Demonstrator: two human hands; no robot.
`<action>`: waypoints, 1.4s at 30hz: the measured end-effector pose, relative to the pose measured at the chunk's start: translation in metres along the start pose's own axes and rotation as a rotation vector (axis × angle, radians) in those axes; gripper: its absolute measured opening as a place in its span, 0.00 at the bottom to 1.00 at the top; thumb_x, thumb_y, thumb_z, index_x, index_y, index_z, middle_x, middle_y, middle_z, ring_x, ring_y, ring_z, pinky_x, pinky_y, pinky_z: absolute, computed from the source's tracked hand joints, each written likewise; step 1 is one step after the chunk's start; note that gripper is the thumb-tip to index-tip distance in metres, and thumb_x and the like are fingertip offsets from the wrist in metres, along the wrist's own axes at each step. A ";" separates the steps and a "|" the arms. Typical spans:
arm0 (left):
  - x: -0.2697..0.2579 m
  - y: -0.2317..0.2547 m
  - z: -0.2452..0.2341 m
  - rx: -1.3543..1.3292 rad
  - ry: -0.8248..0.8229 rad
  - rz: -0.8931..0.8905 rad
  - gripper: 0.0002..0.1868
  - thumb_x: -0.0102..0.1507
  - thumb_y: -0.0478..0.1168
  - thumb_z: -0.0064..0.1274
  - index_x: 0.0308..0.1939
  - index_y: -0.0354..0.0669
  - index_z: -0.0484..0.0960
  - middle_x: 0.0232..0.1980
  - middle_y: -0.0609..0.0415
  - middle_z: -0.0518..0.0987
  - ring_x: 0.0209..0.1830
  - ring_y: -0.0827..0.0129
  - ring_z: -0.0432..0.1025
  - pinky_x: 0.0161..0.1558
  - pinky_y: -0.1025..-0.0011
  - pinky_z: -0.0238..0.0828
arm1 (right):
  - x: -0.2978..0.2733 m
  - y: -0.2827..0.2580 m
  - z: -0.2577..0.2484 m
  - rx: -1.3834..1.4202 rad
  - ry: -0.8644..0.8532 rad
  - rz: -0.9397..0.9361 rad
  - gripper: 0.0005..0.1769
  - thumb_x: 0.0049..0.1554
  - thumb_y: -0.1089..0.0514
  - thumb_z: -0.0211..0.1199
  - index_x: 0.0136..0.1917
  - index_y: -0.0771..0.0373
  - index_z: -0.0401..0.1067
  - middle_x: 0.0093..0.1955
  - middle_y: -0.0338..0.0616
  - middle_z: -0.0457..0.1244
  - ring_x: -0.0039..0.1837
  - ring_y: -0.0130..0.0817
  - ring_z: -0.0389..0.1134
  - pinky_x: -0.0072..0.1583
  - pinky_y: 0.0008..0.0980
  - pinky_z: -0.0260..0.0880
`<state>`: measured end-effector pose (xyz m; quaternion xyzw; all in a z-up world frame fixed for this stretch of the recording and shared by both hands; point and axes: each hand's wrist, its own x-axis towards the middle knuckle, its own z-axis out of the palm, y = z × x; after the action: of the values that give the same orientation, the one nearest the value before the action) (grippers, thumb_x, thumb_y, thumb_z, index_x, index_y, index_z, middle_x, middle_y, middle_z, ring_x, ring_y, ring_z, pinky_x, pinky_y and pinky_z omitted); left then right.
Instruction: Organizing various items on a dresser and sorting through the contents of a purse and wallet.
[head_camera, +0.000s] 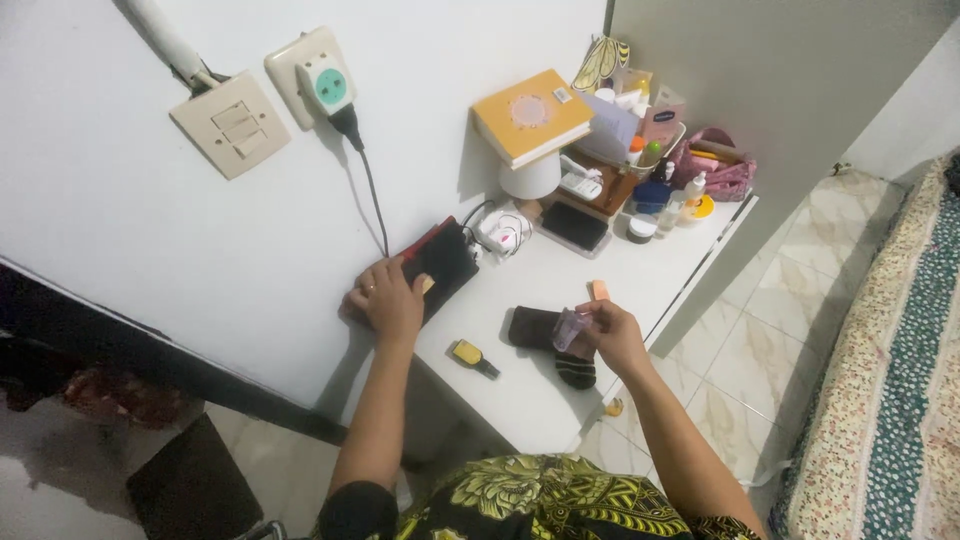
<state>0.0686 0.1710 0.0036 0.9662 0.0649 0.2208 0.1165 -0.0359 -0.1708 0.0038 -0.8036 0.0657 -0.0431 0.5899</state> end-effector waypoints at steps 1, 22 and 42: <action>0.005 -0.002 -0.001 0.000 0.001 0.001 0.27 0.66 0.55 0.57 0.66 0.51 0.71 0.62 0.52 0.69 0.68 0.50 0.58 0.64 0.39 0.45 | -0.001 -0.005 0.000 0.001 0.001 -0.001 0.19 0.53 0.72 0.65 0.57 0.61 0.79 0.49 0.58 0.73 0.56 0.51 0.73 0.60 0.46 0.71; 0.005 -0.010 0.002 0.025 0.350 0.138 0.13 0.62 0.55 0.60 0.37 0.53 0.83 0.34 0.57 0.75 0.39 0.62 0.75 0.42 0.65 0.72 | 0.002 0.025 -0.022 0.116 0.041 -0.029 0.15 0.54 0.69 0.67 0.55 0.62 0.80 0.47 0.54 0.74 0.50 0.42 0.73 0.55 0.41 0.72; -0.087 0.054 0.045 -0.721 0.205 0.572 0.22 0.59 0.42 0.59 0.56 0.44 0.74 0.52 0.49 0.75 0.52 0.59 0.70 0.54 0.59 0.68 | -0.020 -0.012 -0.016 -0.155 -0.056 0.041 0.07 0.59 0.61 0.63 0.51 0.53 0.75 0.48 0.37 0.67 0.45 0.24 0.70 0.47 0.26 0.76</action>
<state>0.0145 0.0946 -0.0577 0.8164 -0.2736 0.3468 0.3718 -0.0573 -0.1796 0.0203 -0.8463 0.0690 -0.0033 0.5282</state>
